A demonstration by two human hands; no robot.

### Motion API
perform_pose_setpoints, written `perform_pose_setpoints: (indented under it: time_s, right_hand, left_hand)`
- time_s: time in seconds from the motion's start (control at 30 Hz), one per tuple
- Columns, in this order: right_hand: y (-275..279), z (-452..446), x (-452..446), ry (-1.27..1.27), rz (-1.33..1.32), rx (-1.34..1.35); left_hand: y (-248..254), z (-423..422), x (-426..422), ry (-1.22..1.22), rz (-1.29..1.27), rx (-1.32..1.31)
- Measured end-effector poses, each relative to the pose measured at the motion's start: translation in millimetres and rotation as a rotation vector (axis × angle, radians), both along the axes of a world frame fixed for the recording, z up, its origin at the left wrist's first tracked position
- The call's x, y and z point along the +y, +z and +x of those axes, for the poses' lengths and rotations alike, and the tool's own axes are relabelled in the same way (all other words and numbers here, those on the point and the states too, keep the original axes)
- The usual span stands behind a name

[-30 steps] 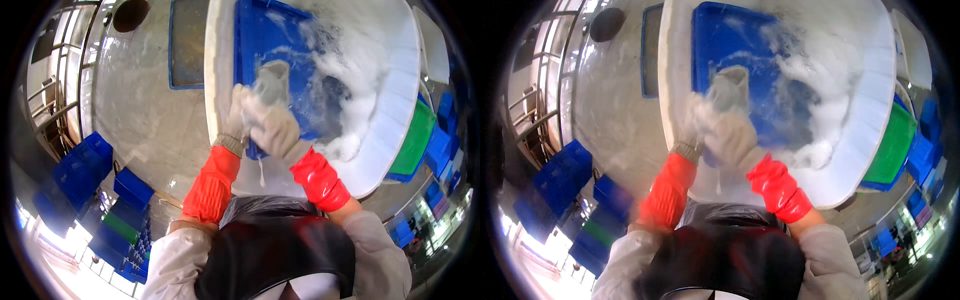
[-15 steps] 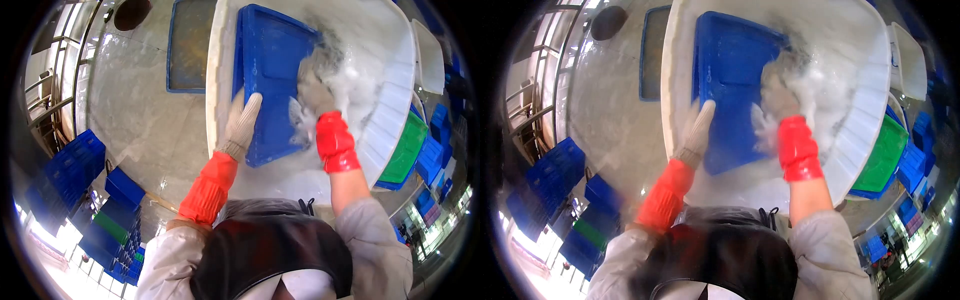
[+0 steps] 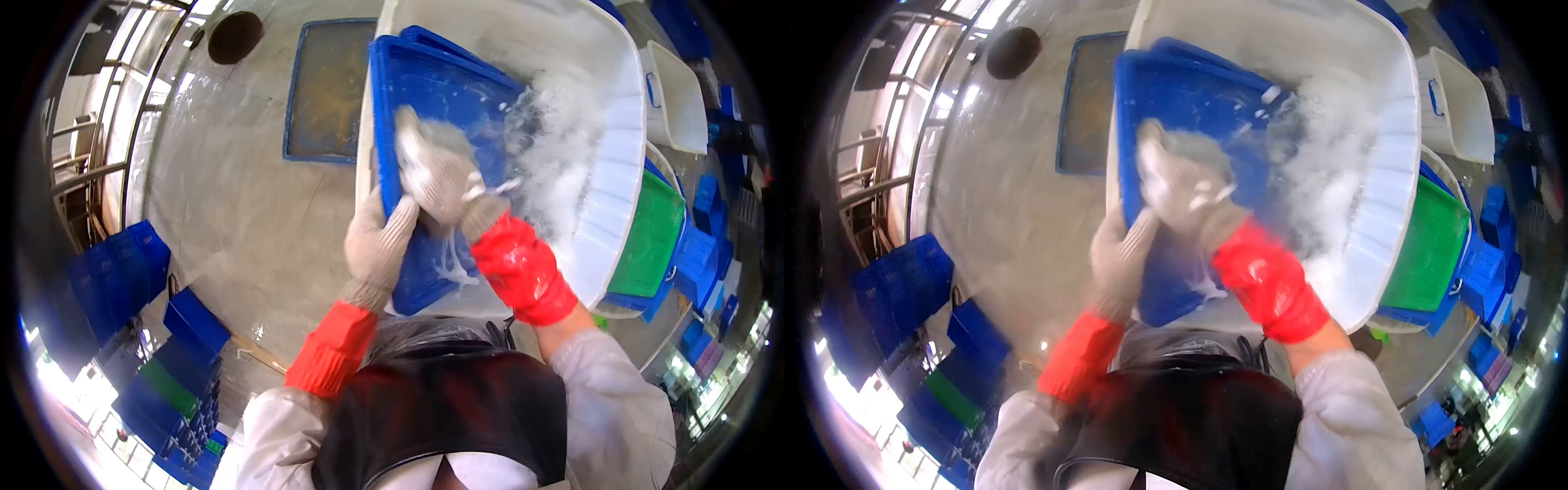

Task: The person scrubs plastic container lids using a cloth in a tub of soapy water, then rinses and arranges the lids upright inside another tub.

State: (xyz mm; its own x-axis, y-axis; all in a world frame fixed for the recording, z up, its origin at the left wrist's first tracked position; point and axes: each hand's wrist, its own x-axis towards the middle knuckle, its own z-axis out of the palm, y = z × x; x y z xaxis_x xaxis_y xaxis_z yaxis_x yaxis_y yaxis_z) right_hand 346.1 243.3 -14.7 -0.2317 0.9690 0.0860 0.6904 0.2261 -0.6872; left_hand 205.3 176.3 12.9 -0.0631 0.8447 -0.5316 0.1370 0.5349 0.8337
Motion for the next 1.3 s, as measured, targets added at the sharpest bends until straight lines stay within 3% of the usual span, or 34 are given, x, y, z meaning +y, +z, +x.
perform_pose_setpoints:
  time_s: [0.1, 0.13, 0.17, 0.23, 0.33, 0.37, 0.47, 0.57, 0.63, 0.73, 0.8, 0.83, 0.9, 0.93, 0.97, 1.03, 1.07, 1.13, 1.17, 1.23, 1.27, 1.3]
  right_hand:
    - [1, -39, 56, 0.118, 0.189, 0.011]
    - [25, -45, 72, 0.175, -0.03, -0.025]
    - [-15, -49, 96, 0.267, 0.244, 0.153]
    - [-25, -46, 98, 0.275, 0.131, 0.171]
    - [-120, 1, 91, 0.358, 0.247, 0.222]
    - [-158, 33, 80, 0.204, 0.292, 0.098]
    - [-132, 85, 0, -0.025, -0.272, -0.13]
    - [-150, 102, -106, -0.165, -0.325, -0.59]
    - [-138, 96, -155, -0.283, -0.394, -0.893]
    - [-114, 126, -175, 0.002, -0.648, -0.438]
    - [-94, 144, -190, 0.191, -0.753, -0.104]
    - [-83, 151, -200, 0.155, -0.735, -0.089]
    - [-56, 168, -213, 0.211, -0.294, -0.026]
    - [-46, 177, -221, 0.187, -0.269, -0.023]
    - [-36, 185, -231, -0.057, -0.479, 0.003]
    - [-29, 197, -249, -0.323, -0.677, 0.05]
    - [-29, 204, -259, -0.313, -0.422, 0.042]
    - [-21, 204, -264, -0.309, -0.146, 0.03]
    - [-18, 203, -263, -0.431, -0.181, 0.064]
    - [-24, 205, -259, -0.564, -0.217, 0.109]
    - [-38, 219, -258, -0.262, -0.135, -0.367]
    - [-19, 214, -253, -0.317, -0.236, -0.196]
  left_hand:
    - [36, -50, -12, 0.07, 0.047, -0.193]
    - [57, -64, -15, 0.097, 0.042, -0.201]
    - [79, -77, -18, 0.125, 0.04, -0.211]
    - [116, -99, -25, 0.175, 0.033, -0.082]
    - [128, -128, -49, 0.2, 0.086, 0.074]
    - [128, -131, -61, 0.169, 0.09, 0.194]
    - [136, -121, -77, 0.276, 0.146, 0.109]
    - [130, -111, -88, 0.301, 0.269, 0.062]
    - [139, -99, -77, 0.27, 0.287, -0.196]
    - [158, -83, -63, 0.168, 0.353, -0.139]
    - [182, -63, -53, 0.018, 0.533, 0.066]
    - [196, -61, -49, -0.067, 0.574, 0.153]
    - [215, -50, -35, -0.13, 0.692, 0.141]
    - [227, -36, -34, -0.123, 0.732, 0.167]
    - [239, -29, -33, -0.146, 0.758, 0.163]
    - [257, -32, -22, -0.471, 0.98, 0.648]
    - [260, -36, -15, -0.467, 0.954, 0.884]
    - [255, -54, 13, -0.425, 1.227, 1.099]
    - [251, -65, 30, -0.394, 1.321, 1.215]
    - [217, -89, 74, -0.424, 1.589, 0.876]
    - [188, -99, 85, -0.23, 1.323, 0.428]
    - [164, -91, 85, -0.174, 1.36, 0.488]
